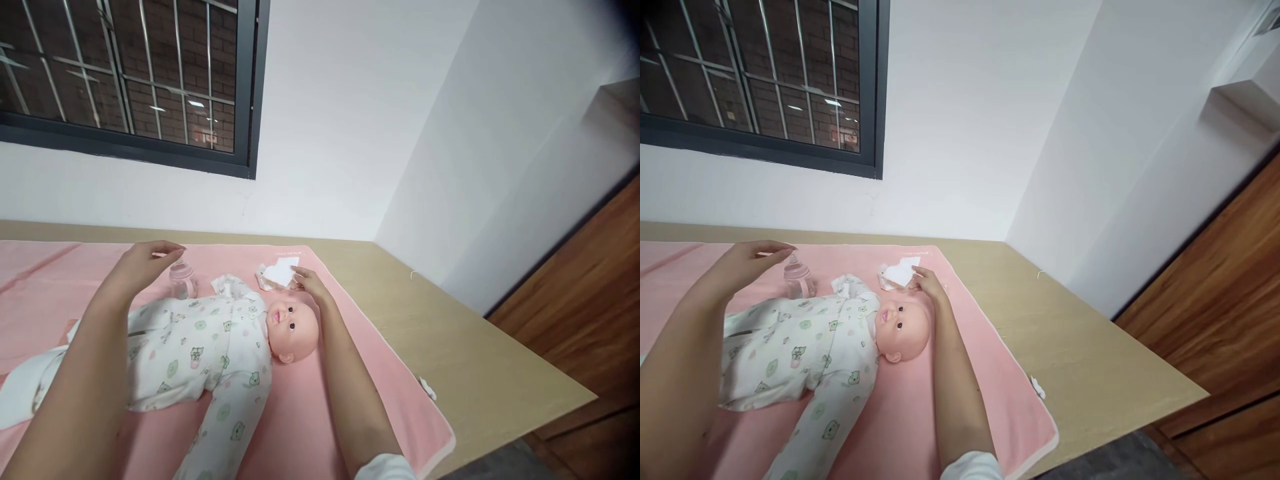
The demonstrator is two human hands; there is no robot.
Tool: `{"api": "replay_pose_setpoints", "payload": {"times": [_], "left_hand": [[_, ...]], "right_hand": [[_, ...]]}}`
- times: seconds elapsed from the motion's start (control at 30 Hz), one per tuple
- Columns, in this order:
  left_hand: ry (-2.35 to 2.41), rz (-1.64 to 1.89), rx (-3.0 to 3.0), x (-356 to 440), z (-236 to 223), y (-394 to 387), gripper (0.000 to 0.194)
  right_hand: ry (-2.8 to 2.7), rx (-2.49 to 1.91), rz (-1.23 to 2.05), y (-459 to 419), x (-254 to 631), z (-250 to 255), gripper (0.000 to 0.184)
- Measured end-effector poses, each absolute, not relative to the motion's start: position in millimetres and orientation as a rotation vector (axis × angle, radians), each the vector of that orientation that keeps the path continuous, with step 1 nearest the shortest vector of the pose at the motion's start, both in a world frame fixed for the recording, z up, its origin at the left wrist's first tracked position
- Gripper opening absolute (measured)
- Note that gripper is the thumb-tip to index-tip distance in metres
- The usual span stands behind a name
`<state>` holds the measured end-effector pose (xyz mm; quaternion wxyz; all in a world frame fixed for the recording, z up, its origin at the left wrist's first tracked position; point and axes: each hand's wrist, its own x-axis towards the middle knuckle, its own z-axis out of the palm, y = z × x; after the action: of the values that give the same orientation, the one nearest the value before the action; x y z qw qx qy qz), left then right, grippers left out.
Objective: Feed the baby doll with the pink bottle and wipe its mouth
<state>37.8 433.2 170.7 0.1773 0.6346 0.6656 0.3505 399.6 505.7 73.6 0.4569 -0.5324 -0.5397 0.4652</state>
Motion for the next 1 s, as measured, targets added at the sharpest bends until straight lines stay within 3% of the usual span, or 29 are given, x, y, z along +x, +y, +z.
{"api": "replay_pose_setpoints", "payload": {"times": [0.27,0.43,0.53,0.63,0.77,1.0], "left_hand": [[1.854,1.063,1.893,26.8,155.7,443.0,0.059],[1.893,0.996,1.821,29.7,162.5,439.3,0.05],[1.931,0.979,1.787,29.2,163.7,439.6,0.055],[1.961,0.956,1.76,24.3,157.6,443.2,0.067],[1.972,0.827,1.834,14.6,141.8,453.4,0.068],[2.011,0.684,1.806,9.1,116.8,474.9,0.079]], "right_hand": [[-1.388,-1.384,0.839,516.3,400.6,62.8,0.036],[-1.283,-1.425,0.664,518.1,409.5,59.8,0.032],[-1.251,-1.421,0.572,514.4,416.3,60.4,0.031],[-1.243,-1.479,0.304,508.0,421.4,59.0,0.032],[-1.205,-1.65,-0.112,502.1,423.4,46.4,0.034],[-1.108,-1.913,0.116,507.4,421.9,13.2,0.049]]}}
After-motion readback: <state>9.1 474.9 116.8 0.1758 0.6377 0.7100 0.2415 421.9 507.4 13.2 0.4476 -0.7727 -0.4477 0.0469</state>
